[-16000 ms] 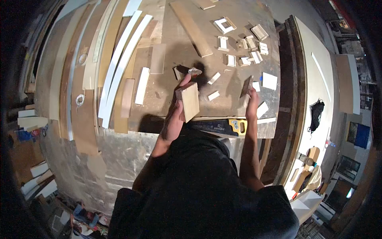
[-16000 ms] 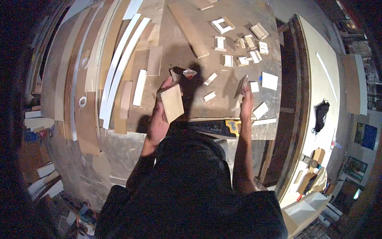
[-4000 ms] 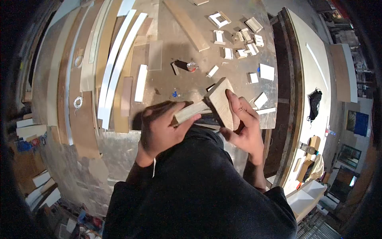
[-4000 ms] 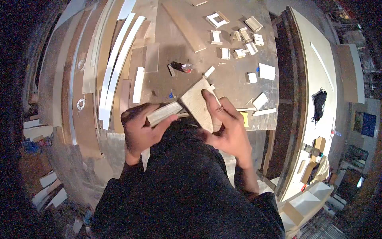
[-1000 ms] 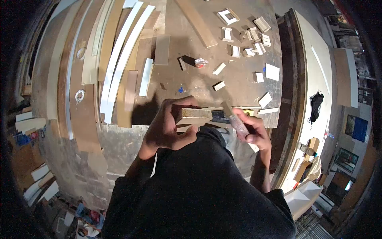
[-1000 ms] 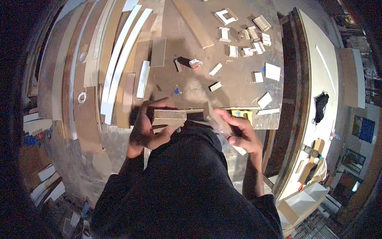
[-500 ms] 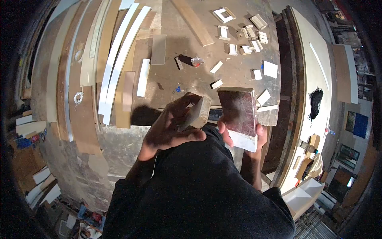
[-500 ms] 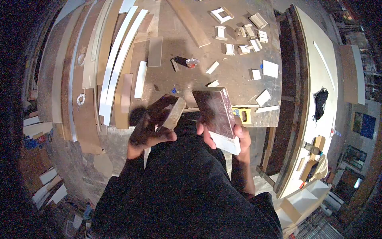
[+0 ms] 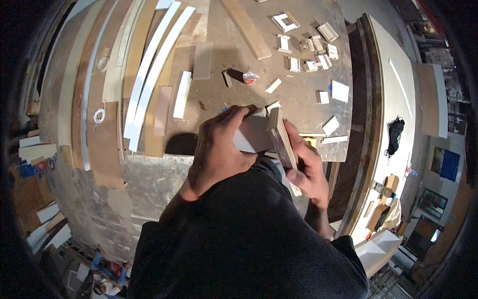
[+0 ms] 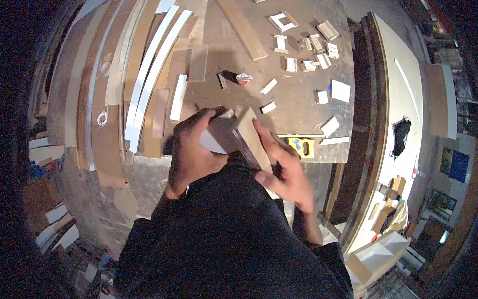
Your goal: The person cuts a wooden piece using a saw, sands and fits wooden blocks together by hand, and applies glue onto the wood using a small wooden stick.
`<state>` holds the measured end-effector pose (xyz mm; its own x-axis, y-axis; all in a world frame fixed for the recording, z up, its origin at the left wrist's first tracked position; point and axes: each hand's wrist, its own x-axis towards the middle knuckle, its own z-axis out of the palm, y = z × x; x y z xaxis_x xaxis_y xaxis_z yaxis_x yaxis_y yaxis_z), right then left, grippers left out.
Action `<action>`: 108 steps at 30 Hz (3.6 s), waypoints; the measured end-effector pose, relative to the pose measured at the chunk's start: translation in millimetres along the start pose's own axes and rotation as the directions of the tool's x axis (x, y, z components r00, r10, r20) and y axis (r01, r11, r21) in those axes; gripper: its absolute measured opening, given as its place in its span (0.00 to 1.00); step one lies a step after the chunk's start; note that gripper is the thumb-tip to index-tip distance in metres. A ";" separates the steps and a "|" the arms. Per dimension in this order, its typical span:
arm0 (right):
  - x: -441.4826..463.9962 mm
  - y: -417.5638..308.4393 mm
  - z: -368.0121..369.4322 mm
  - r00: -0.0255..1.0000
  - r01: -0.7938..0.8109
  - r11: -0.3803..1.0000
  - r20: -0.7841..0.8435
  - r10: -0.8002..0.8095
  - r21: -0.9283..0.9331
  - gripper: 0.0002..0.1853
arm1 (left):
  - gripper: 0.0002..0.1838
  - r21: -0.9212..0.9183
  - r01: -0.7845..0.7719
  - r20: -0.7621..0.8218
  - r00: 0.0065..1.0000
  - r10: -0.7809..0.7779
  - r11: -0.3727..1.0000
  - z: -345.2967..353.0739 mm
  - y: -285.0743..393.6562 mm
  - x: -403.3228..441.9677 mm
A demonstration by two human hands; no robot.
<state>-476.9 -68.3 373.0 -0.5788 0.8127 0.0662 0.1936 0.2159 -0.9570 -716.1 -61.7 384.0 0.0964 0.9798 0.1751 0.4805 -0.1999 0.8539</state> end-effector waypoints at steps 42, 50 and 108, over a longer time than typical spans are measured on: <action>-11.8 18.4 -15.6 0.961 -0.269 0.963 0.075 0.268 0.006 0.41 | 0.31 0.184 -0.193 -0.150 0.964 0.222 0.964 -21.5 -4.3 7.4; -1.5 12.4 -4.6 0.994 -0.011 0.973 -0.100 0.035 0.230 0.41 | 0.34 0.201 -0.230 -0.053 0.968 0.245 0.952 -13.8 -0.1 1.6; 16.0 -0.5 -18.3 0.999 0.034 0.959 0.020 -0.030 -0.280 0.51 | 0.32 -0.758 0.557 0.563 0.822 -0.091 0.340 -1.2 -23.3 -34.4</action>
<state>-471.8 -45.5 379.7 -0.5998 0.7951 0.0893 0.3878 0.3865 -0.8368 -731.7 -90.7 358.7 0.5259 0.8242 -0.2098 -0.4438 0.4764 0.7590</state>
